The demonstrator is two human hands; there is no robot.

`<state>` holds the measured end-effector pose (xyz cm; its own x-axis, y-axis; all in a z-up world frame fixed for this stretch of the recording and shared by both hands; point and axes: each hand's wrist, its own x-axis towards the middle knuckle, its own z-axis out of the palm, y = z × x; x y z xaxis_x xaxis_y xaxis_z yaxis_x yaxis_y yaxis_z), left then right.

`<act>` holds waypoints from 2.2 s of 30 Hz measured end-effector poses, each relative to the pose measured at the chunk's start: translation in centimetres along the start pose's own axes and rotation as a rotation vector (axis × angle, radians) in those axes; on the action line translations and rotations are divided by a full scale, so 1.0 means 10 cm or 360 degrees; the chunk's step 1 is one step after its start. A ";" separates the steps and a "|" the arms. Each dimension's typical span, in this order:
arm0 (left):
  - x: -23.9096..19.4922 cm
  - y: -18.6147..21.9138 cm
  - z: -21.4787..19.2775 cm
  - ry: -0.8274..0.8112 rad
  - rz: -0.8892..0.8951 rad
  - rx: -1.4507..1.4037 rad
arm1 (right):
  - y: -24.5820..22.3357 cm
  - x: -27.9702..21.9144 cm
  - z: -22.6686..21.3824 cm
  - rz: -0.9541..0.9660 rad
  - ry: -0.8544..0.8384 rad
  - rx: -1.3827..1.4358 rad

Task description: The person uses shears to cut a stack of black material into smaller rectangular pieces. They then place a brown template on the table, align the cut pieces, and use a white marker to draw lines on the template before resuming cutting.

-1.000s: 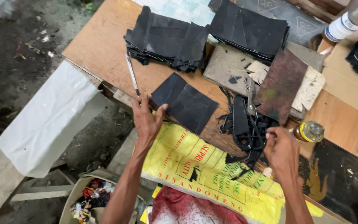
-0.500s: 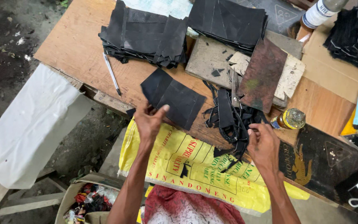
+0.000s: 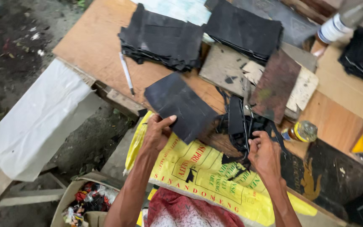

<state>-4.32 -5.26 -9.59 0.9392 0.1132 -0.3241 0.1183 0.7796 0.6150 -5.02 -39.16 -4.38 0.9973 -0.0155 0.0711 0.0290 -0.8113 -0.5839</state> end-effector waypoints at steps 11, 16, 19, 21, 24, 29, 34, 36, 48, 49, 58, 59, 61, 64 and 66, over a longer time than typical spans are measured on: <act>-0.17 -0.06 0.30 -0.0389 -0.0060 -0.0040 | -0.30 0.02 -0.08 0.0064 -0.0122 -0.0312; -0.12 -0.09 0.26 -0.0368 -0.0196 -0.0135 | -0.30 0.07 -0.23 0.0007 -0.0256 -0.0509; -0.08 -0.06 0.27 -0.0371 -0.0258 -0.0197 | -0.31 0.04 -0.18 0.0014 -0.0292 -0.0410; -0.10 -0.05 0.22 -0.0359 -0.0304 -0.0068 | -0.31 0.09 -0.16 0.0117 -0.0386 -0.0400; -0.09 0.04 0.18 -0.0445 -0.0337 0.0099 | -0.31 0.17 -0.20 0.0184 -0.0453 -0.0271; -0.07 0.17 0.23 -0.0655 -0.0292 -0.0061 | -0.47 0.11 -0.44 -0.0096 -0.0267 -0.0538; 0.04 0.23 0.18 -0.0484 -0.0413 0.0241 | -0.58 0.03 -0.62 -0.0184 -0.0062 -0.0563; 0.05 0.26 0.20 -0.0618 -0.0404 0.0003 | -0.50 0.03 -0.64 -0.0074 -0.0075 -0.0266; 0.22 0.22 -0.06 -0.0746 -0.0262 0.0153 | -0.03 0.10 -0.34 -0.0483 0.0052 -0.0177; 0.20 0.27 -0.03 -0.0708 -0.0317 0.0127 | -0.08 0.07 -0.36 -0.0590 0.0132 -0.0423; 0.15 0.48 0.13 -0.0783 -0.0462 0.0001 | -0.11 0.09 -0.33 -0.0142 0.0076 0.0660; 0.16 0.47 0.13 -0.0782 -0.0484 -0.0004 | -0.13 0.09 -0.34 0.0094 -0.0023 0.0861; 0.20 0.44 0.13 -0.0811 -0.0510 -0.0033 | -0.14 0.06 -0.33 0.0573 -0.0225 0.1256; 0.23 0.40 0.13 -0.0856 -0.0501 -0.0023 | 0.00 -0.15 -0.23 0.0336 -0.0776 0.1783; 0.23 0.41 0.12 -0.0846 -0.0506 -0.0027 | 0.09 -0.32 0.10 0.0262 -0.0603 0.1430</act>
<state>-1.25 -2.56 -6.99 0.8913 -0.4454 -0.0846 0.4179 0.7348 0.5342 -8.11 -39.26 -5.92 0.9443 0.2268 -0.2383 -0.2287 -0.0683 -0.9711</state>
